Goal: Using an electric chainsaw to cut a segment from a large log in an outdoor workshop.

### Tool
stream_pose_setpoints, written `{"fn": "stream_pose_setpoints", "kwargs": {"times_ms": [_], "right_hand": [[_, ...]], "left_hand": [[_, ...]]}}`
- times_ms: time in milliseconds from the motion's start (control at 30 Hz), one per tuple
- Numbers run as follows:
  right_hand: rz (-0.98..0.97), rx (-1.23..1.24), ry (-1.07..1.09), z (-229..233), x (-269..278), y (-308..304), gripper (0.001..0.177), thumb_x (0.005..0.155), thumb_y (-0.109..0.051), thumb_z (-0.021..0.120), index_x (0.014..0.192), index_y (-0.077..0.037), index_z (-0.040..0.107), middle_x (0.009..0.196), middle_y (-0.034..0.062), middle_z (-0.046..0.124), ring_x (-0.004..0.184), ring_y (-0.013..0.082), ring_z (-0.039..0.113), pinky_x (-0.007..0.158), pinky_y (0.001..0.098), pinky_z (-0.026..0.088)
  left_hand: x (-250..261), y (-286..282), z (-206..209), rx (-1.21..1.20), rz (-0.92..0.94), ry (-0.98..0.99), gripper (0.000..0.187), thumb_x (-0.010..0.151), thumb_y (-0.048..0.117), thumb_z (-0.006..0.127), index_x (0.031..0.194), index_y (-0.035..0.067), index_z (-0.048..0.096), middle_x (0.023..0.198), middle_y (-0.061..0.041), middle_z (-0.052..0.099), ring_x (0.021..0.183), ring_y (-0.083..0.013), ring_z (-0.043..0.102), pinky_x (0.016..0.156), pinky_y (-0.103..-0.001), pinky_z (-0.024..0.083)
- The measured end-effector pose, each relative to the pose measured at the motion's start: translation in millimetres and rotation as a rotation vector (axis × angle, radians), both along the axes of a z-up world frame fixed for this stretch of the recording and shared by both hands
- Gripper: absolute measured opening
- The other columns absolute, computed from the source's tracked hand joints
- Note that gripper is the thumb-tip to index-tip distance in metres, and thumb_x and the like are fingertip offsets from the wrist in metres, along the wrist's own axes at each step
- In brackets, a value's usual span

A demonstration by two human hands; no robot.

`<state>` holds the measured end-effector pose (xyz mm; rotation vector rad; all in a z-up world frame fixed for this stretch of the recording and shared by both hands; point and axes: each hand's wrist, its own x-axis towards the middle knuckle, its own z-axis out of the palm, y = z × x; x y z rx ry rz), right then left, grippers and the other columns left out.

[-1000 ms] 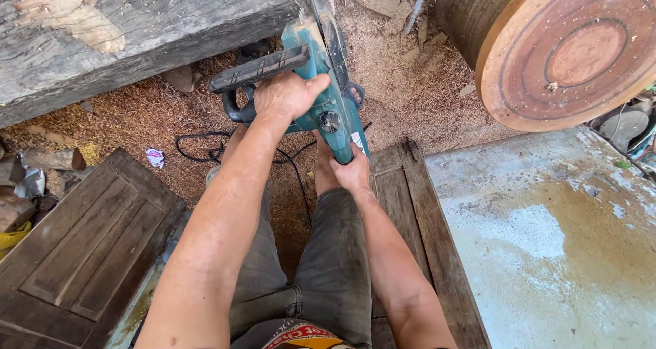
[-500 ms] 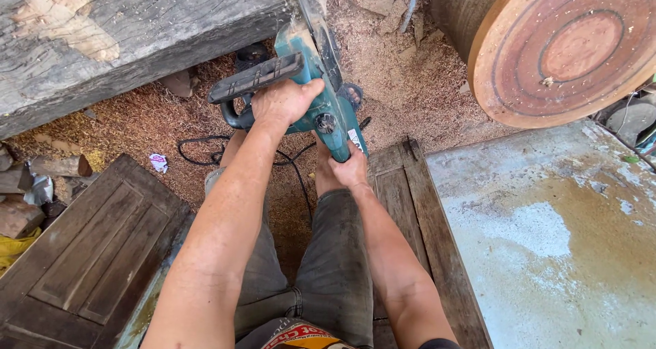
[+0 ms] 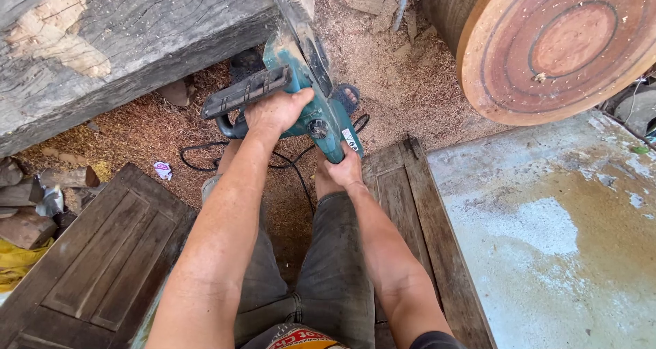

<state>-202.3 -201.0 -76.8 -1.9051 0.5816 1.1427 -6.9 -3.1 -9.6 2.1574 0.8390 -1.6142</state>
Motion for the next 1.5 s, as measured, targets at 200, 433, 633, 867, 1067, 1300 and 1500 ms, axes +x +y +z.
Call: {"fn": "stream_pose_setpoints", "kwargs": {"times_ms": [200, 433, 633, 867, 1067, 1300, 1500], "right_hand": [[-0.032, 0.045, -0.001, -12, -3, -1, 0.044, 0.068, -0.018, 0.077, 0.109, -0.006, 0.068, 0.099, 0.0203, 0.075, 0.097, 0.0361, 0.073, 0.087, 0.0427, 0.057], [-0.031, 0.054, 0.012, -27, -10, -1, 0.046, 0.068, -0.016, 0.077, 0.112, -0.007, 0.066, 0.103, 0.0191, 0.075, 0.099, 0.0346, 0.073, 0.09, 0.042, 0.057], [-0.006, 0.035, 0.082, -33, -8, -1, 0.047, 0.069, -0.015, 0.077, 0.114, -0.007, 0.065, 0.105, 0.0183, 0.074, 0.101, 0.0335, 0.073, 0.092, 0.0409, 0.057], [-0.032, 0.076, 0.07, -41, -10, -2, 0.048, 0.071, -0.017, 0.078, 0.116, -0.008, 0.065, 0.107, 0.017, 0.074, 0.102, 0.0318, 0.073, 0.091, 0.0396, 0.057], [-0.025, 0.084, 0.062, -56, -15, -4, 0.052, 0.072, -0.02, 0.08, 0.12, -0.008, 0.065, 0.109, 0.0165, 0.075, 0.104, 0.031, 0.072, 0.093, 0.0389, 0.056], [-0.05, 0.076, 0.079, -65, -16, -3, 0.052, 0.078, -0.028, 0.081, 0.123, -0.008, 0.066, 0.113, 0.0175, 0.074, 0.108, 0.0312, 0.071, 0.095, 0.0389, 0.054], [-0.059, 0.104, 0.082, -74, -15, -4, 0.053, 0.077, -0.026, 0.08, 0.125, -0.007, 0.066, 0.115, 0.0164, 0.075, 0.109, 0.0285, 0.072, 0.096, 0.037, 0.055]], "left_hand": [[-9, -4, -9, 0.016, 0.013, 0.024, 0.086, 0.077, 0.074, 0.054, 0.138, 0.014, 0.062, 0.144, -0.019, 0.057, 0.134, -0.0356, 0.054, 0.111, -0.048, 0.042], [-7, -8, -9, 0.027, 0.01, 0.03, 0.084, 0.077, 0.071, 0.056, 0.14, 0.016, 0.06, 0.146, -0.017, 0.057, 0.134, -0.035, 0.054, 0.11, -0.049, 0.043], [-7, -11, -8, -0.017, 0.024, -0.001, 0.081, 0.077, 0.066, 0.058, 0.141, 0.016, 0.06, 0.147, -0.017, 0.055, 0.136, -0.0354, 0.052, 0.111, -0.051, 0.041], [-13, -16, -16, 0.012, 0.039, 0.043, 0.078, 0.077, 0.064, 0.057, 0.139, 0.017, 0.062, 0.147, -0.015, 0.057, 0.135, -0.0346, 0.054, 0.111, -0.051, 0.042], [-27, -16, -33, 0.015, 0.044, -0.023, 0.081, 0.076, 0.065, 0.057, 0.141, 0.017, 0.059, 0.149, -0.015, 0.054, 0.137, -0.0357, 0.051, 0.111, -0.052, 0.04], [-49, -15, -58, 0.013, 0.058, -0.038, 0.087, 0.076, 0.069, 0.059, 0.144, 0.014, 0.056, 0.154, -0.015, 0.048, 0.142, -0.0351, 0.044, 0.117, -0.049, 0.033], [-47, -21, -60, 0.02, 0.055, -0.02, 0.089, 0.076, 0.069, 0.06, 0.145, 0.013, 0.055, 0.154, -0.016, 0.047, 0.143, -0.0356, 0.042, 0.117, -0.049, 0.032]]}}
